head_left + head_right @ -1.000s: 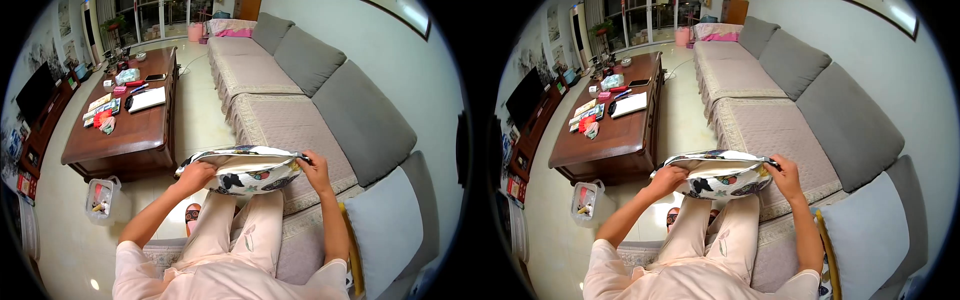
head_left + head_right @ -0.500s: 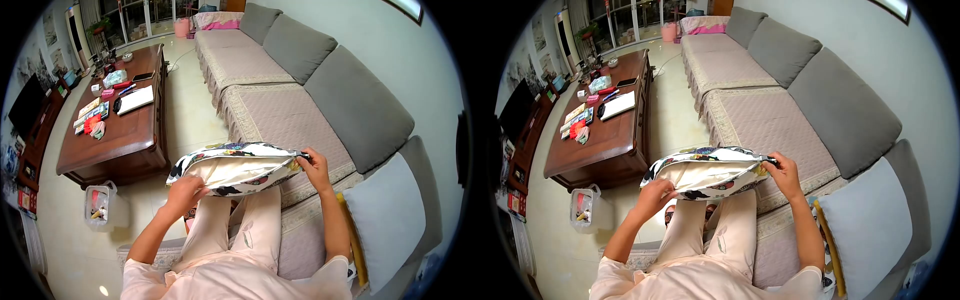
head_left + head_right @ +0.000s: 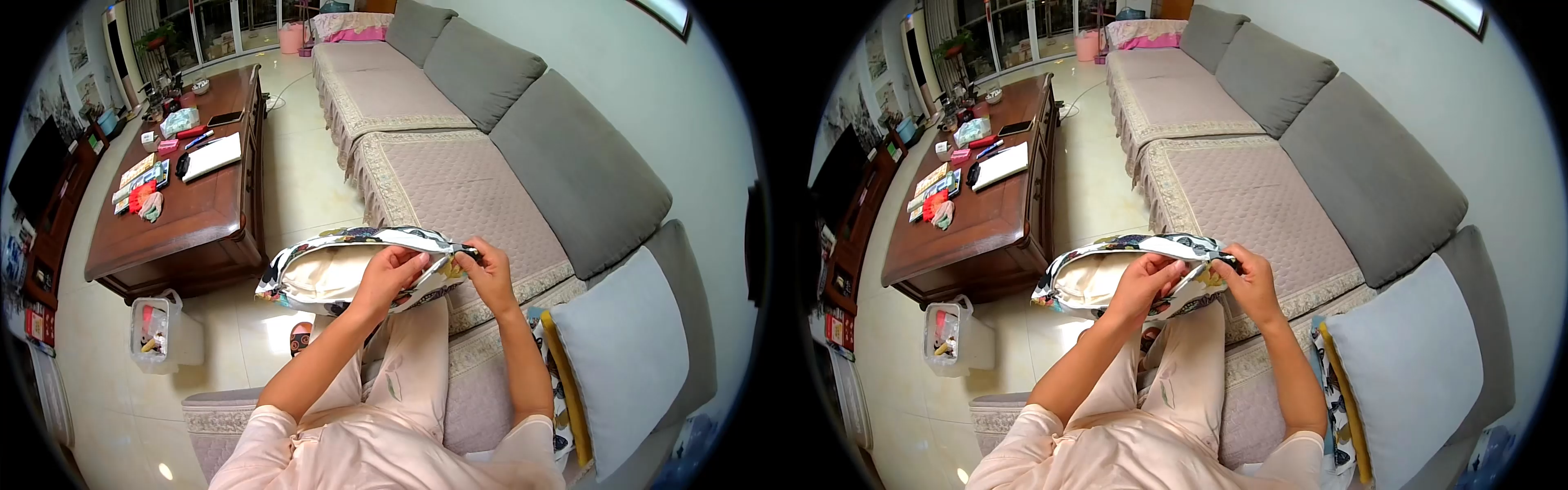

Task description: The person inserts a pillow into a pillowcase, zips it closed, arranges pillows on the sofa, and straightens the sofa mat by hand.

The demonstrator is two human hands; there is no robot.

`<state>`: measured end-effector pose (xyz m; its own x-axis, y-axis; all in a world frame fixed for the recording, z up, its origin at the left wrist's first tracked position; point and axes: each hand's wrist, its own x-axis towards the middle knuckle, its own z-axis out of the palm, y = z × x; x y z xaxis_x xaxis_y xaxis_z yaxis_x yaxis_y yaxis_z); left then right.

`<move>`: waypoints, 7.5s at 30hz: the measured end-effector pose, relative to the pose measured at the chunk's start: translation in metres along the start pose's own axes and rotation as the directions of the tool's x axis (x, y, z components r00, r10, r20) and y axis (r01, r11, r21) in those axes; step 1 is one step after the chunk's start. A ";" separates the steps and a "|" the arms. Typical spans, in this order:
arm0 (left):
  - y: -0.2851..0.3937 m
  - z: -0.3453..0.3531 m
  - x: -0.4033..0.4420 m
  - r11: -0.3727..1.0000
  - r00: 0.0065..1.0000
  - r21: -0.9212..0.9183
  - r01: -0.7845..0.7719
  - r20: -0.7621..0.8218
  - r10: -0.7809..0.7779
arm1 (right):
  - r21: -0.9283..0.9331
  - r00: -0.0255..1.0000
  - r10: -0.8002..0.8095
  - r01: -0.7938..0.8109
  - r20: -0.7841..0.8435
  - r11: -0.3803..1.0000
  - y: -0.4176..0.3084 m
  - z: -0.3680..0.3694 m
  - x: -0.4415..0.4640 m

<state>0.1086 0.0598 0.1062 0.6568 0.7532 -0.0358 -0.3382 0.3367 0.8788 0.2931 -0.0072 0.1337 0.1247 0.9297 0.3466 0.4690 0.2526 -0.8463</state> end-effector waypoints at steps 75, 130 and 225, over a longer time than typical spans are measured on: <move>-0.020 -0.697 -0.386 -0.033 0.336 0.341 0.940 -0.898 0.283 | -0.262 0.957 0.219 -0.265 -0.191 0.928 0.025 -0.001 -0.038; 0.025 -0.206 -0.199 0.027 0.735 0.988 0.154 -0.133 0.665 | -0.087 0.885 -0.363 0.353 -0.293 0.932 -0.066 0.071 -0.033; 0.098 -0.074 -0.149 -0.064 0.567 0.906 -0.419 0.316 0.761 | -0.188 0.976 -0.195 0.173 -0.102 0.967 -0.041 0.078 0.032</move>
<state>-0.0721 0.0225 0.1628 0.3273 0.5048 0.7988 0.3568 -0.8488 0.3901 0.2090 0.0329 0.1479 0.1196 0.8305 0.5440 0.6396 0.3547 -0.6820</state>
